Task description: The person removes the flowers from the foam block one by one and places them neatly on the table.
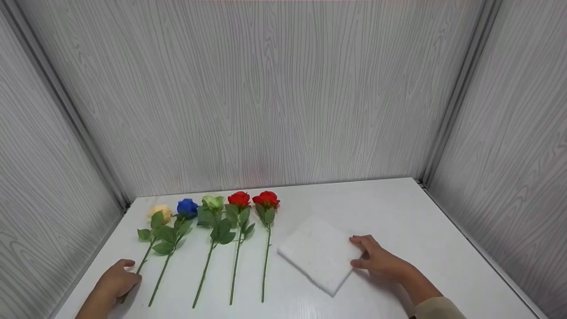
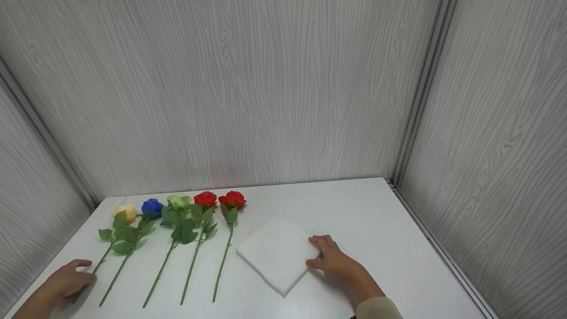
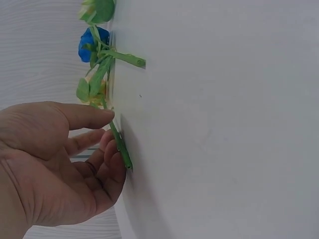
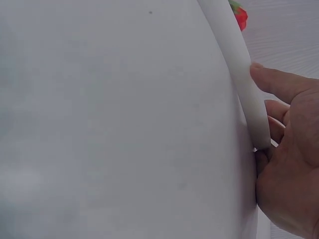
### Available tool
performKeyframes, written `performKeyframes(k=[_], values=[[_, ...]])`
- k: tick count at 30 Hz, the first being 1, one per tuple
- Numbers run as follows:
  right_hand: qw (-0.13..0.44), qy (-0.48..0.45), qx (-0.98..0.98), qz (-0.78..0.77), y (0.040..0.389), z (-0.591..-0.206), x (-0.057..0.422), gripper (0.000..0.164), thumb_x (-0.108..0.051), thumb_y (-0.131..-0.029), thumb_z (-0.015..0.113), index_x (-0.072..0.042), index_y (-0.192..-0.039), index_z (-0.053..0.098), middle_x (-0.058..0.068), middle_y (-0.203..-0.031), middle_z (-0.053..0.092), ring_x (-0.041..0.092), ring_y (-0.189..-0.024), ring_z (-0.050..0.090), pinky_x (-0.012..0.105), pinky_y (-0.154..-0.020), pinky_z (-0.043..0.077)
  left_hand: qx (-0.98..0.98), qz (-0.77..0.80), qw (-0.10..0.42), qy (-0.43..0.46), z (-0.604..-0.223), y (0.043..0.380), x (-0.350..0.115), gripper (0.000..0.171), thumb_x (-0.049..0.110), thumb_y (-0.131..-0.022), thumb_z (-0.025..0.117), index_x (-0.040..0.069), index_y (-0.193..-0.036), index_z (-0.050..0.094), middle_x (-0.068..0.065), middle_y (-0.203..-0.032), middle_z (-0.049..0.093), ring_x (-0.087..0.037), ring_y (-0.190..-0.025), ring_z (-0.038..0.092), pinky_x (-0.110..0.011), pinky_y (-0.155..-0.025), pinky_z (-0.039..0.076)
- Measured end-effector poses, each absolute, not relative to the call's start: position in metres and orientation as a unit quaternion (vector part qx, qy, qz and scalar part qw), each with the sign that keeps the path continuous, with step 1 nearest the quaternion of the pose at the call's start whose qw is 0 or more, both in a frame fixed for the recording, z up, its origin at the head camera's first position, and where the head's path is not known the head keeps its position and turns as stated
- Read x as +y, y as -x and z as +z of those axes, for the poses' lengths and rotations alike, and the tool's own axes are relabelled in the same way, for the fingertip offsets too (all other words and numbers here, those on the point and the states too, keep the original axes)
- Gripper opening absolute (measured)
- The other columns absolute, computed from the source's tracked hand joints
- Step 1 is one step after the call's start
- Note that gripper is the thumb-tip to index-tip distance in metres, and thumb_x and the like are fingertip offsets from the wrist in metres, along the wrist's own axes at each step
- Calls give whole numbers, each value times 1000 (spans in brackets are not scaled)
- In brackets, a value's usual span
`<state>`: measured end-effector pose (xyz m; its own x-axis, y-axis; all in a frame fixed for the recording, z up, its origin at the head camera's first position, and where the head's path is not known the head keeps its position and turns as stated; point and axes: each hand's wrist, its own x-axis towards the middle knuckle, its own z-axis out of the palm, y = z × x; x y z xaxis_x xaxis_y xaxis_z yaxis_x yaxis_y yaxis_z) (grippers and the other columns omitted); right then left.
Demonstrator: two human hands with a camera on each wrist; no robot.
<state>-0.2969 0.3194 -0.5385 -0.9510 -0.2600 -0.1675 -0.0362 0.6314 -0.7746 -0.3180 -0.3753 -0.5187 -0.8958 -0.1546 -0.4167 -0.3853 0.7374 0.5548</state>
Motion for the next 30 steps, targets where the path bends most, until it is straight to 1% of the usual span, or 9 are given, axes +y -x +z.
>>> performKeyframes(k=[2, 6, 10, 13, 17, 19, 21, 26, 30], values=[[133, 86, 896, -414, 298, -537, 319, 79, -35, -102, 77, -8, -164, 38, 20, -169, 32, 52, -165, 15, 71, -134, 15, 913, 336, 177, 151, -519, 318, -375, 73, 18, -102, 60, -17, -155, 26, -48, -152, 36, -63, -141, 45, -67, -113, 51], [131, 109, 902, -396, 300, -533, 318, 78, -35, -102, 77, -4, -163, 39, 21, -165, 35, 53, -163, 20, 72, -133, 17, 909, 340, 186, 150, -519, 319, -377, 74, 25, -106, 57, -18, -156, 24, -48, -151, 39, -62, -141, 48, -66, -112, 53], [127, 130, 919, -351, 301, -527, 315, 76, -33, -102, 77, -1, -161, 42, 22, -159, 39, 50, -157, 33, 69, -131, 27, 914, 327, 198, 139, -515, 321, -378, 73, 28, -108, 52, -18, -156, 23, -48, -152, 37, -62, -142, 47, -63, -110, 55], [122, 135, 935, -305, 299, -519, 310, 73, -32, -102, 76, -1, -160, 44, 22, -158, 41, 46, -152, 40, 67, -126, 35, 922, 308, 195, 130, -508, 321, -376, 72, 29, -108, 51, -18, -156, 25, -47, -154, 36, -65, -145, 41, -68, -114, 49], [109, 121, 952, -258, 297, -511, 303, 72, -31, -100, 78, -2, -159, 49, 17, -153, 42, 40, -142, 46, 64, -117, 44, 936, 294, 164, 107, -495, 320, -368, 68, 29, -109, 47, -17, -155, 30, -46, -155, 40, -65, -145, 40, -73, -116, 44], [105, 112, 960, -236, 297, -509, 300, 71, -32, -99, 80, -3, -158, 52, 15, -149, 44, 35, -135, 48, 61, -113, 47, 941, 294, 142, 87, -489, 320, -362, 65, 28, -110, 46, -17, -155, 32, -45, -154, 44, -64, -143, 44, -72, -114, 46], [105, 110, 965, -216, 298, -506, 298, 71, -31, -98, 81, -2, -157, 53, 14, -146, 47, 34, -134, 49, 60, -112, 48, 945, 295, 121, 67, -483, 319, -354, 63, 28, -111, 45, -16, -155, 35, -45, -153, 45, -64, -141, 47, -71, -112, 48], [129, 119, 969, -175, 297, -494, 294, 69, -30, -101, 78, 0, -157, 53, 19, -148, 50, 40, -140, 51, 62, -116, 47, 949, 304, 77, 29, -471, 320, -333, 59, 25, -111, 44, -14, -155, 40, -45, -155, 44, -64, -144, 43, -71, -115, 45], [159, 121, 965, -168, 294, -476, 294, 65, -31, -104, 73, -5, -159, 52, 24, -159, 49, 49, -150, 46, 71, -120, 42, 947, 317, 45, 15, -462, 322, -312, 55, 22, -111, 47, -12, -154, 45, -41, -156, 46, -62, -146, 43, -70, -116, 45]])
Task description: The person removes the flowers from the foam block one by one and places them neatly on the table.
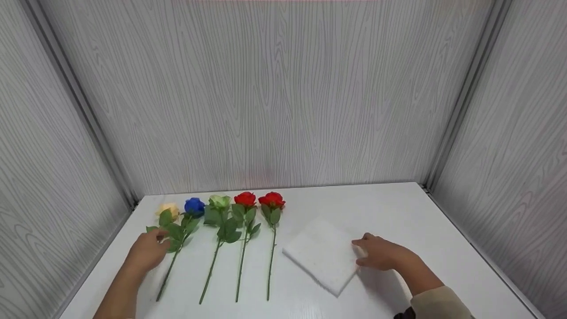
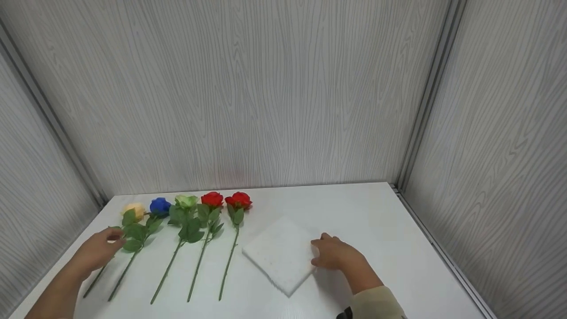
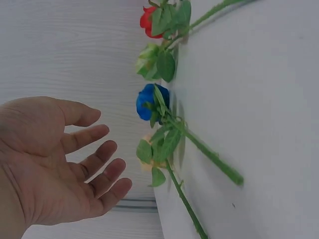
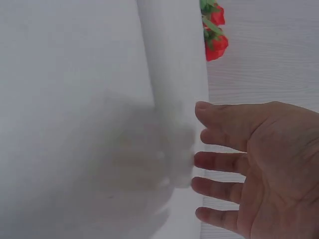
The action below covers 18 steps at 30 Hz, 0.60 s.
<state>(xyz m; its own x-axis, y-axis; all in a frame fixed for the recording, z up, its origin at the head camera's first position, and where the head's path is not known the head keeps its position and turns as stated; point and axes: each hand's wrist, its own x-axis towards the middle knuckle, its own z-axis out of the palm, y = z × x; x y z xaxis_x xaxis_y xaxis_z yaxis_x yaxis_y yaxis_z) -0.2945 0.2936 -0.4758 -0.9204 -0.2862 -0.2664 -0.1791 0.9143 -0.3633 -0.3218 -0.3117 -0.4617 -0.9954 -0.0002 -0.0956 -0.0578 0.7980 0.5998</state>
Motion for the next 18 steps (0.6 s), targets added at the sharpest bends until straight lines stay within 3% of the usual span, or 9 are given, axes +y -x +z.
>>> performKeyframes(k=[6, 12, 18], values=[[141, 139, 962, -188, 287, -446, 300, 65, -34, -107, 69, -7, -162, 49, 27, -169, 40, 56, -158, 33, 77, -122, 34, 944, 328, 3, -22, -450, 323, -265, 51, 21, -109, 59, -4, -153, 52, -35, -159, 47, -58, -150, 40, -73, -118, 42], [57, 150, 971, -178, 277, -422, 305, 65, -35, -106, 70, -6, -161, 50, 27, -172, 35, 57, -159, 26, 78, -123, 32, 943, 326, -50, -40, -436, 321, -216, 50, 21, -108, 63, 2, -153, 55, -32, -165, 38, -57, -155, 32, -75, -123, 35], [-29, 120, 977, -171, 273, -417, 303, 63, -37, -107, 68, -11, -162, 50, 23, -175, 32, 59, -161, 19, 83, -125, 21, 938, 329, -87, -61, -429, 319, -170, 55, 19, -107, 66, 5, -158, 51, -26, -174, 29, -52, -163, 21, -77, -126, 29]])
